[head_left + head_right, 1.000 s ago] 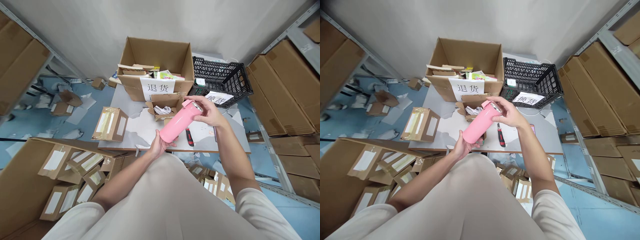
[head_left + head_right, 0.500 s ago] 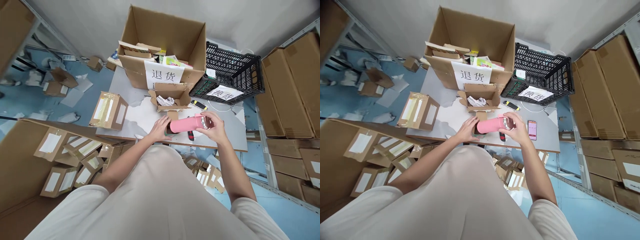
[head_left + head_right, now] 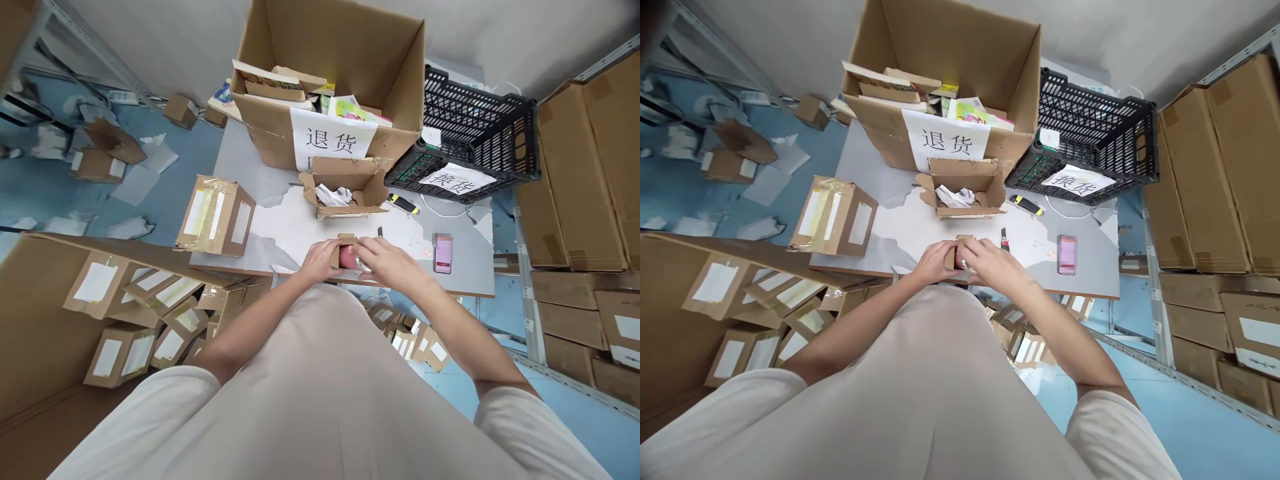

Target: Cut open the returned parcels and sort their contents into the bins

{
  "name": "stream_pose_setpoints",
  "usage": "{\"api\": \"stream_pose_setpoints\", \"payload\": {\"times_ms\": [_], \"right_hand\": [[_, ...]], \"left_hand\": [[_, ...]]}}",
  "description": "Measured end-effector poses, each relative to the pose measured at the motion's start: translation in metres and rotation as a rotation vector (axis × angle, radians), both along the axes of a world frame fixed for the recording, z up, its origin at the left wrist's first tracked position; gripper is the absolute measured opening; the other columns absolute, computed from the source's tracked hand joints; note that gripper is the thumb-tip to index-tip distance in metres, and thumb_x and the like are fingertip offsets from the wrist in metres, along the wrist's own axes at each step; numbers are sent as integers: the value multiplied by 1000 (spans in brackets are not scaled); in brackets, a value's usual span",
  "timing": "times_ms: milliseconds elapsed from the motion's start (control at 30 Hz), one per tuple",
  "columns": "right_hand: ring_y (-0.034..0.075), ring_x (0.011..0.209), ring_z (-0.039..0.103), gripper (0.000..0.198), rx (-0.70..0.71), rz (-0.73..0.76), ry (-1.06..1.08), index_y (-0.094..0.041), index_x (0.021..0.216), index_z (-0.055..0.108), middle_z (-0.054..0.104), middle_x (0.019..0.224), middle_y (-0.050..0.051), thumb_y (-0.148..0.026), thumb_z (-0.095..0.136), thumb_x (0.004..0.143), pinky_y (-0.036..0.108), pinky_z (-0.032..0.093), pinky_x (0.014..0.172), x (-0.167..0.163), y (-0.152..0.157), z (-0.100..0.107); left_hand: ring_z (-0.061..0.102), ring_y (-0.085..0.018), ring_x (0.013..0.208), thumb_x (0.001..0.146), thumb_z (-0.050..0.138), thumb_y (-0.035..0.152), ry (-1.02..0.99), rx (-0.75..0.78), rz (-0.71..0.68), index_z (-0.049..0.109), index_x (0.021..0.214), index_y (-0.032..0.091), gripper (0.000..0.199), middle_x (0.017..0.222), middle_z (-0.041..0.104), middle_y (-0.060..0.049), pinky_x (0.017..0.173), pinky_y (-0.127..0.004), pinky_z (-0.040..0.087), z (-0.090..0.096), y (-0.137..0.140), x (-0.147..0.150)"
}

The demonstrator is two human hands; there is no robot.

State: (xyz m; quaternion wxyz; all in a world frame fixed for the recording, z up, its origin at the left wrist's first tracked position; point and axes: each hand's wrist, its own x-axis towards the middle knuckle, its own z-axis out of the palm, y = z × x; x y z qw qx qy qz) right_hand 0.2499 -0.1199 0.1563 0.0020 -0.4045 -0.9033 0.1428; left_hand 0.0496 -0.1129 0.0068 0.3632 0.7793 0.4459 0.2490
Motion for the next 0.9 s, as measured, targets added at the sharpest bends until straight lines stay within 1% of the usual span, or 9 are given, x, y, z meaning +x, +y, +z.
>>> {"api": "stream_pose_setpoints", "payload": {"times_ms": [100,233,333,467,567,700,767,833,900], "right_hand": [[29,102,56,56,-28,45,-95,-23,117,53,59,113,11,-37,79,70,37,53,71,-12,9,-39],[29,105,54,63,-46,97,-96,-15,118,54,59,112,14,-46,77,69,39,50,78,-11,15,-85],[30,106,53,63,-2,97,-96,-12,121,54,58,117,17,-50,72,74,43,45,89,-10,11,-99],[33,118,46,62,55,50,-73,-13,128,51,51,133,19,-47,67,79,47,35,99,-9,-2,-104],[36,124,42,67,74,-129,46,-19,134,48,43,141,19,-51,66,78,52,32,101,-3,-16,-106],[34,124,45,70,43,-596,468,-20,141,38,42,139,20,-54,57,83,54,37,99,9,-36,-116],[28,119,51,55,-88,-629,673,-20,134,46,49,133,17,-50,51,88,49,42,98,13,-42,-126],[25,114,55,40,-197,-611,800,-21,114,62,55,124,13,-49,47,90,46,44,99,15,-40,-136],[24,108,58,39,-267,-698,910,-21,100,67,59,115,11,-54,50,87,45,46,97,16,-29,-145]], "left_hand": [[57,-32,112,60,79,41,-29,-21,27,52,124,18,74,122,60,-14,95,-44,42,-1,-1,5],[58,-33,110,56,81,39,-48,-43,37,52,122,17,76,120,60,-15,92,-45,46,-1,0,6],[57,-30,113,59,80,35,-53,-28,61,49,123,18,73,122,58,-13,94,-43,47,0,-1,6],[54,-28,118,60,79,27,-89,-25,60,45,125,19,74,125,56,-12,99,-42,46,-1,-4,7],[52,-28,123,63,78,25,-139,-55,102,36,134,18,82,132,52,-15,103,-43,44,-6,-8,6],[55,-26,122,70,76,29,-233,-111,161,10,146,20,101,141,46,-18,100,-42,46,-15,-16,5],[51,-26,126,74,73,31,-216,-55,158,19,144,19,89,141,46,-18,103,-44,44,-18,-21,6],[45,-27,132,79,68,31,-161,35,131,38,133,20,63,142,44,-18,106,-46,41,-19,-25,8],[40,-27,136,82,64,30,-111,94,81,48,123,19,45,144,40,-18,108,-48,39,-19,-27,9]]}}
